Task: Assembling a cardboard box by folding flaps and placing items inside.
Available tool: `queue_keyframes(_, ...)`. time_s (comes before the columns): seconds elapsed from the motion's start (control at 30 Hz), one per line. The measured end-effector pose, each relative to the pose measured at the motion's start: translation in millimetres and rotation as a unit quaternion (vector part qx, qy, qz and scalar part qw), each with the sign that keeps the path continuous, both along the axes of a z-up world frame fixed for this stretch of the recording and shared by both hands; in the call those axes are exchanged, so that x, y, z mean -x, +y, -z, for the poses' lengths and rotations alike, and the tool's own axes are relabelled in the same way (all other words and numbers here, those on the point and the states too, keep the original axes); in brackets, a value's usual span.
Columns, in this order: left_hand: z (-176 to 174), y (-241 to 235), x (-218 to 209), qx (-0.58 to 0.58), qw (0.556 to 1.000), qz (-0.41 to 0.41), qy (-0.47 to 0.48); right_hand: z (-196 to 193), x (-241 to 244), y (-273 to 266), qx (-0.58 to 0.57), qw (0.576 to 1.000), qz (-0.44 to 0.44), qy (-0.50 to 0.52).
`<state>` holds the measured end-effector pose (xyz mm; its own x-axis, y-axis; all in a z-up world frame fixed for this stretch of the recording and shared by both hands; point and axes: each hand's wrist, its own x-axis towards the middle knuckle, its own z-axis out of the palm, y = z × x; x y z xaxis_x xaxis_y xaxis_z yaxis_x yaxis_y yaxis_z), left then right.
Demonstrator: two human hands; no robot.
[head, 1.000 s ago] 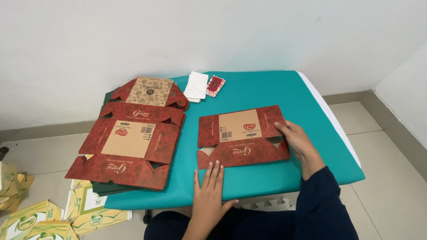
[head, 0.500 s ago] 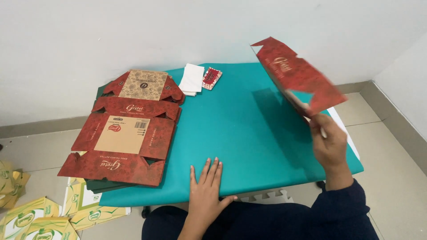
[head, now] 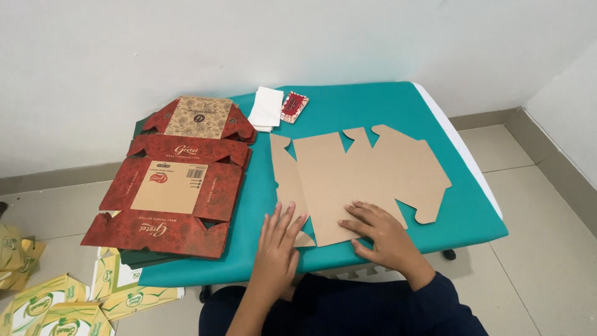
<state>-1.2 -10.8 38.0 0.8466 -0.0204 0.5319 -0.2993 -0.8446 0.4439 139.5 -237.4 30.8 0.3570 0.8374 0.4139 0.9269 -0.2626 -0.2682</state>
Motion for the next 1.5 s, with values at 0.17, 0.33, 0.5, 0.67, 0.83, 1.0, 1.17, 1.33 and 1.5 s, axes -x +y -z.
queue_keyframes(0.17,-1,23,-5,-0.028,0.997,0.022,0.062,1,2,-1,-0.001,1.0,0.008,-0.003)
queue_keyframes(0.33,11,36,-4,0.051,0.989,0.026,0.135,1,4,1,-0.015,1.0,0.007,-0.01)
queue_keyframes(0.5,13,35,-26,0.072,0.979,-0.116,0.152,-8,10,5,0.038,0.994,0.096,0.041)
queue_keyframes(0.67,-36,13,-36,0.124,0.963,-0.175,0.164,-9,10,6,0.039,0.993,0.104,0.043)
queue_keyframes(0.83,25,16,-44,0.039,0.968,-0.242,0.049,-7,13,19,0.052,0.988,0.131,0.056)
queue_keyframes(1.0,42,-3,-24,-0.112,0.972,-0.205,-0.007,7,29,67,-0.034,0.998,-0.056,0.01)
queue_keyframes(1.17,55,-17,-16,-0.238,0.942,-0.238,0.005,29,34,99,0.002,0.999,-0.026,0.022)
queue_keyframes(1.33,65,-21,-22,-0.293,0.919,-0.261,0.043,24,38,96,0.014,0.999,0.037,-0.015)
queue_keyframes(1.5,69,-25,-29,-0.339,0.893,-0.25,0.157,17,48,94,-0.01,0.996,0.089,0.014)
